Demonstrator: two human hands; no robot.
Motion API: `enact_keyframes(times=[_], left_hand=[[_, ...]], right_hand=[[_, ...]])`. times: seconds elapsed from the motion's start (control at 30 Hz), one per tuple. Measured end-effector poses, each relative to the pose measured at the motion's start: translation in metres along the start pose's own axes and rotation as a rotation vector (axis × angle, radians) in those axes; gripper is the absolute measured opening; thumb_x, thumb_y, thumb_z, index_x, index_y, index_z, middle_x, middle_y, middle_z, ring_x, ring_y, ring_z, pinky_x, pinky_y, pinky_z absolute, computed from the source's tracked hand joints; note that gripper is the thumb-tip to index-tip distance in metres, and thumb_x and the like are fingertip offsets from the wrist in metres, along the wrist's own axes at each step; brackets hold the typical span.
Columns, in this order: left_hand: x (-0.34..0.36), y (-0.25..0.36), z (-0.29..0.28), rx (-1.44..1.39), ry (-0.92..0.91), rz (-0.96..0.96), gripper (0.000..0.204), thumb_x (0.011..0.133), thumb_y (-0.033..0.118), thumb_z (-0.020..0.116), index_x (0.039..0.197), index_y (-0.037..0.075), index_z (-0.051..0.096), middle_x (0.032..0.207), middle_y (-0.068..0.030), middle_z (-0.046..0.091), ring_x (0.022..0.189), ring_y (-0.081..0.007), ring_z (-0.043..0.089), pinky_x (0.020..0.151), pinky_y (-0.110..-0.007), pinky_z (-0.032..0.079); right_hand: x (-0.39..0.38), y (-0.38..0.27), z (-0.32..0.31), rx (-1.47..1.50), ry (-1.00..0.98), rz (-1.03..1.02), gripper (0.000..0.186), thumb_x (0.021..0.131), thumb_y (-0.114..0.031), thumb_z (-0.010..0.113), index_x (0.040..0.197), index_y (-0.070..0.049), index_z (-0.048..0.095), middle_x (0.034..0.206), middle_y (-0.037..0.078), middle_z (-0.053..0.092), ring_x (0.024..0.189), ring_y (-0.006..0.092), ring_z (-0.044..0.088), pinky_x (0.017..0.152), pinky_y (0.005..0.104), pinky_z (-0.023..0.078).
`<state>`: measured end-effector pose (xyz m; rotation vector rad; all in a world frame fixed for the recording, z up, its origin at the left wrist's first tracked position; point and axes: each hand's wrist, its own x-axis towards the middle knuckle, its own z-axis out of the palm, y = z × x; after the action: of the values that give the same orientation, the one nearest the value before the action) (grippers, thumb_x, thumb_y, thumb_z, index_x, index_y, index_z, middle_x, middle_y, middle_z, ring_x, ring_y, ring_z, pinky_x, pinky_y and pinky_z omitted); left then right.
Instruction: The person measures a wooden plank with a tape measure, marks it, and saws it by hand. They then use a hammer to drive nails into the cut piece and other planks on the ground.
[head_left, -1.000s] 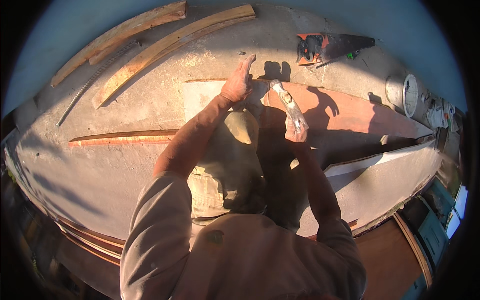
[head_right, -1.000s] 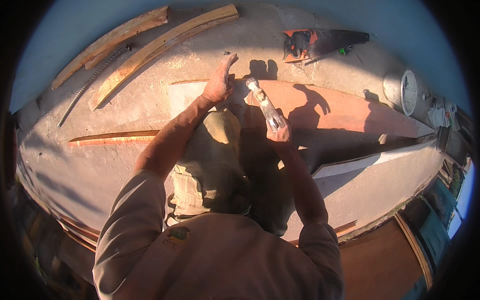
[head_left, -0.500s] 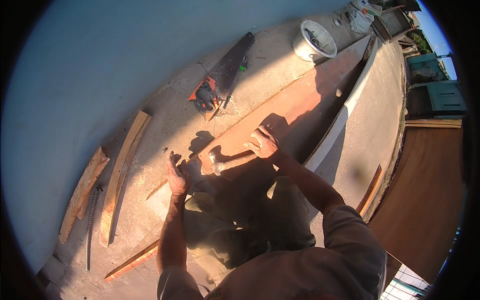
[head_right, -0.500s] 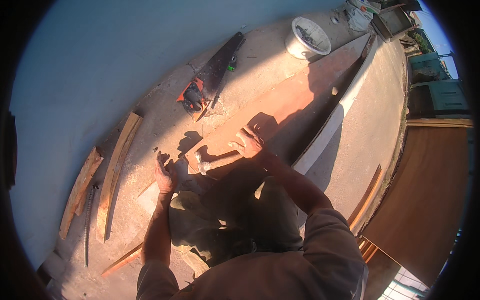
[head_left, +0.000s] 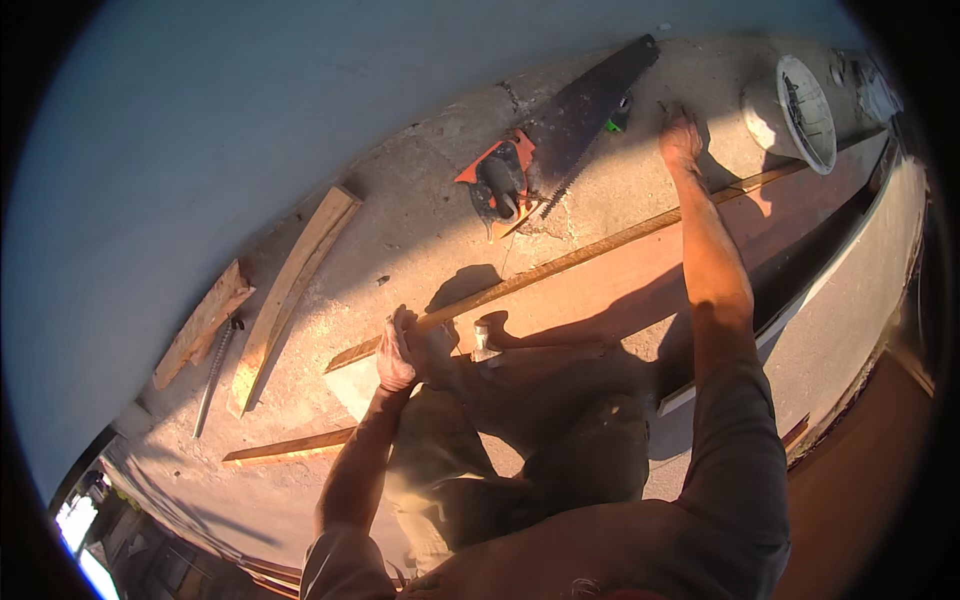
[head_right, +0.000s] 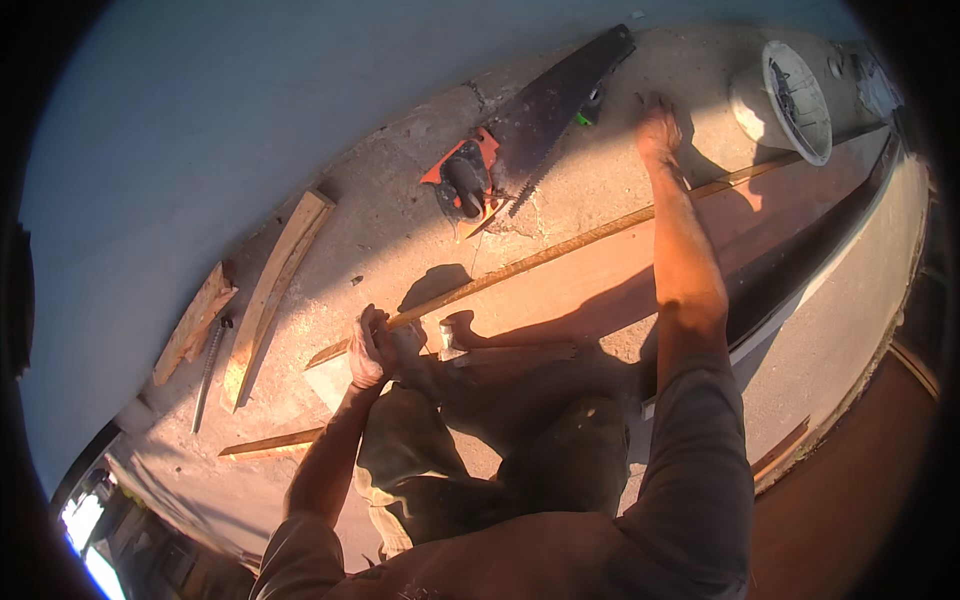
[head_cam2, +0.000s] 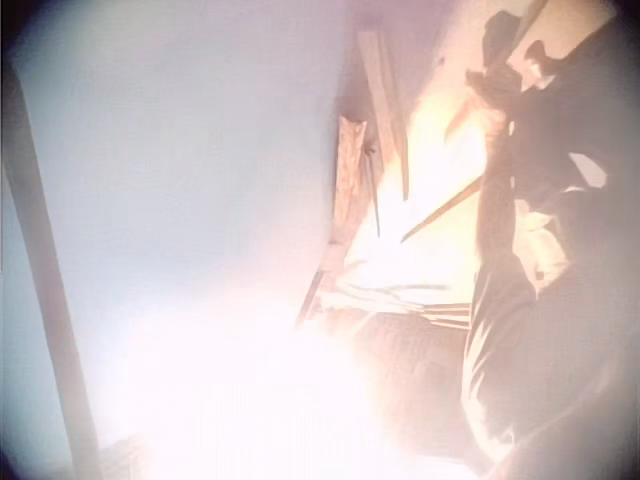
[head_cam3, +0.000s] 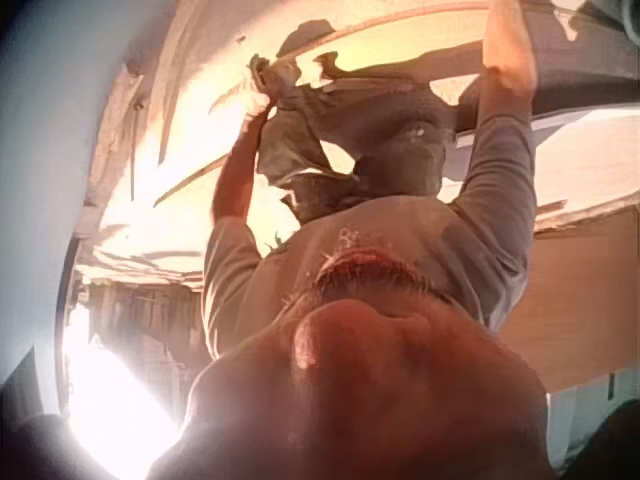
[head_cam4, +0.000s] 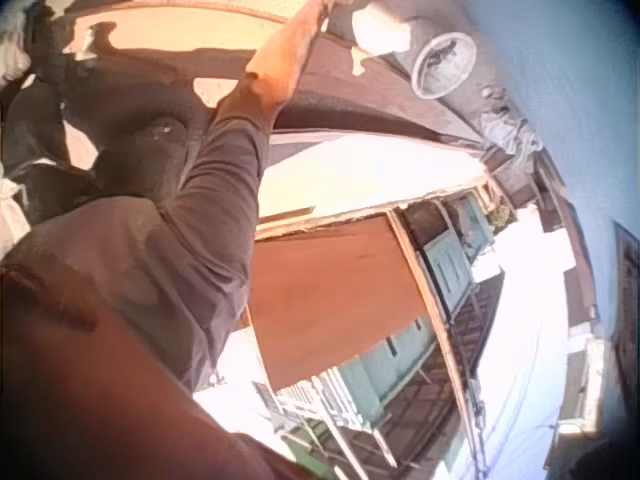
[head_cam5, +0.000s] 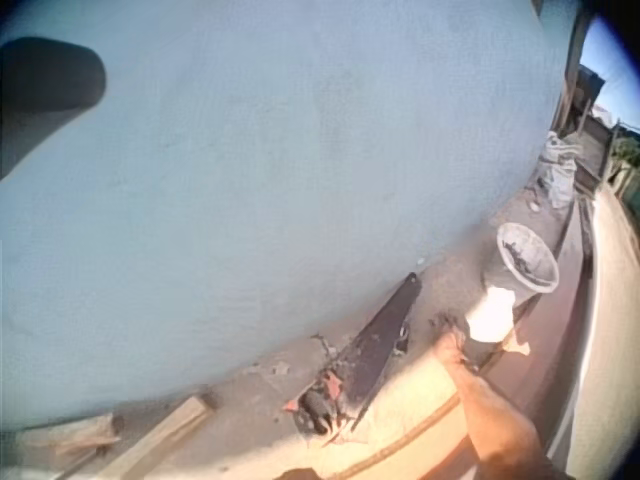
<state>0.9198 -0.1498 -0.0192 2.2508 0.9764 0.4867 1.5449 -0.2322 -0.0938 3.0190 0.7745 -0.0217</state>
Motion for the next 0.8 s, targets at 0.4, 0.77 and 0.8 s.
enact_keyframes(times=[0.4,0.77,0.8], left_hand=[[0.022,0.049,-0.042,-0.269,-0.148,-0.063,0.034,0.096,0.029,0.064,0.109,-0.002,0.067,0.096,-0.0178,0.068,0.09,-0.034,0.066,0.078,-0.043,0.053],[-0.085,0.084,-0.09,-1.081,0.182,-0.421,0.014,0.095,0.011,0.066,0.097,-0.002,0.07,0.089,-0.0066,0.068,0.082,-0.014,0.062,0.076,-0.028,0.051],[-0.092,0.071,-0.092,-1.116,0.328,-0.395,0.014,0.095,0.01,0.064,0.095,-0.002,0.068,0.087,-0.0057,0.069,0.082,-0.0117,0.062,0.074,-0.026,0.051]], right_hand=[[-0.356,-0.142,-0.156,1.383,-0.548,-0.28,0.011,0.096,-0.008,0.062,0.105,-0.001,0.062,0.079,0.003,0.062,0.067,0.0071,0.054,0.059,0.0216,0.043],[-0.483,-0.196,-0.208,0.914,-0.488,-0.831,0.022,0.088,-0.005,0.067,0.109,0.0,0.063,0.094,0.016,0.066,0.084,0.0249,0.065,0.077,0.0359,0.052],[-0.483,-0.189,-0.208,0.759,-0.406,-0.758,0.027,0.087,-0.009,0.069,0.112,-0.001,0.062,0.102,0.017,0.065,0.09,0.0285,0.065,0.08,0.0389,0.051]])
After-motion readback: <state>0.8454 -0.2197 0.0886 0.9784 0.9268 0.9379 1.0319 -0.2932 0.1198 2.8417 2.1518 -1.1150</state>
